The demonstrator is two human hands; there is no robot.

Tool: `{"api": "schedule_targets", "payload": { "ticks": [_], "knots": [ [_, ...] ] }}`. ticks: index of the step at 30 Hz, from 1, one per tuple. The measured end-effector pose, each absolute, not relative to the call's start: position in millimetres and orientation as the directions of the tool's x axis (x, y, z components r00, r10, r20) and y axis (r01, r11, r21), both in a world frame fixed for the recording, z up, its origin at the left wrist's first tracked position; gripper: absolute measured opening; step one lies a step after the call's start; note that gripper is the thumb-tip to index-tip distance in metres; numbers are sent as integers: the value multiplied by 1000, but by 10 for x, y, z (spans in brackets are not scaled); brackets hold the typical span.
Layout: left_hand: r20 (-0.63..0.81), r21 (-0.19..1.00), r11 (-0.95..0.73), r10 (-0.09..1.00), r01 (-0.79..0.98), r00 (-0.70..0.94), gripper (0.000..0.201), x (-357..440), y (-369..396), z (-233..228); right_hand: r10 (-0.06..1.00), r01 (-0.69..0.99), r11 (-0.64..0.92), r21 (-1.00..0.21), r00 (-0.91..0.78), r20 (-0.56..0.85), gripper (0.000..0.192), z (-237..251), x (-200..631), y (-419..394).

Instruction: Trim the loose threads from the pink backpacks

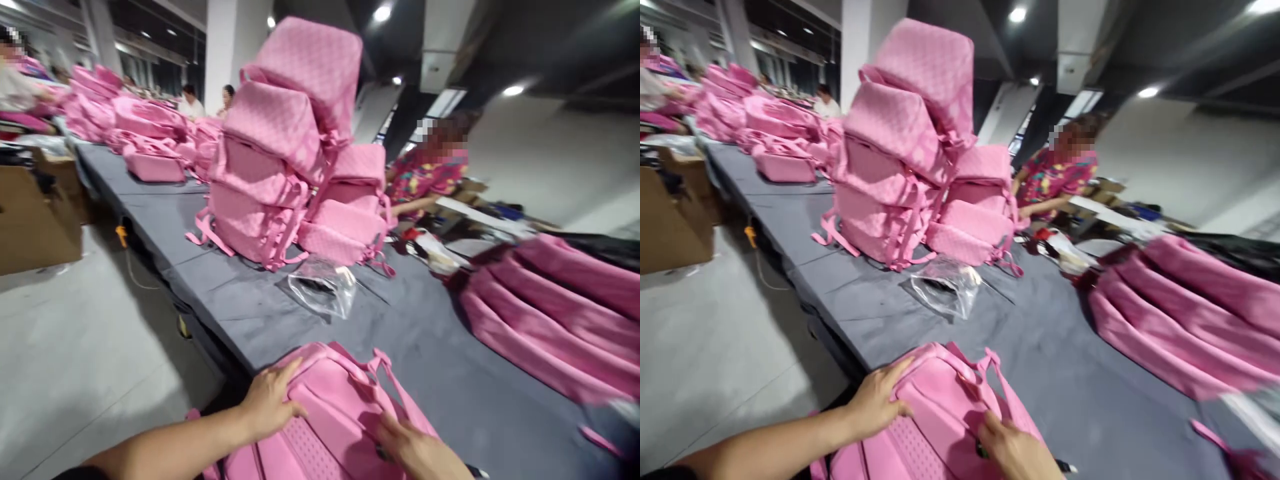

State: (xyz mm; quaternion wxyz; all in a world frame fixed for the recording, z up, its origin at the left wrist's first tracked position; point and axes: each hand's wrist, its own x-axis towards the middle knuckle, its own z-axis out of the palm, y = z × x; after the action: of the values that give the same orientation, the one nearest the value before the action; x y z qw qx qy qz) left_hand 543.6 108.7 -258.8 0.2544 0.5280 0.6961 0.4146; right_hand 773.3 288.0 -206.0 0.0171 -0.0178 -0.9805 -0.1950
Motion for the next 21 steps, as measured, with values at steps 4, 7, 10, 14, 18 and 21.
{"api": "schedule_targets", "payload": {
  "ticks": [4,7,10,14,18,21],
  "knots": [
    [65,841,96,959,533,-275,84,5462,1056,-2608,373,319,887,333,-921,-111,34,-1757,7946,2494],
    [38,851,132,950,508,-310,78,5429,995,-2692,541,532,841,103,-835,-101,22,-1388,7760,2074],
    [51,845,144,938,515,-344,71,5375,991,-2797,666,663,746,-65,-745,44,8,-1052,7725,1872],
    [76,830,143,929,540,-362,69,5416,982,-2836,847,814,530,-240,-495,192,33,-807,8026,1969],
    [109,822,121,926,557,-362,66,5493,964,-2811,795,697,603,-389,-482,370,35,-802,7892,2414],
    [128,806,124,919,579,-374,66,5497,960,-2878,737,671,673,-311,-645,203,34,-936,7299,2750]
  ]
}}
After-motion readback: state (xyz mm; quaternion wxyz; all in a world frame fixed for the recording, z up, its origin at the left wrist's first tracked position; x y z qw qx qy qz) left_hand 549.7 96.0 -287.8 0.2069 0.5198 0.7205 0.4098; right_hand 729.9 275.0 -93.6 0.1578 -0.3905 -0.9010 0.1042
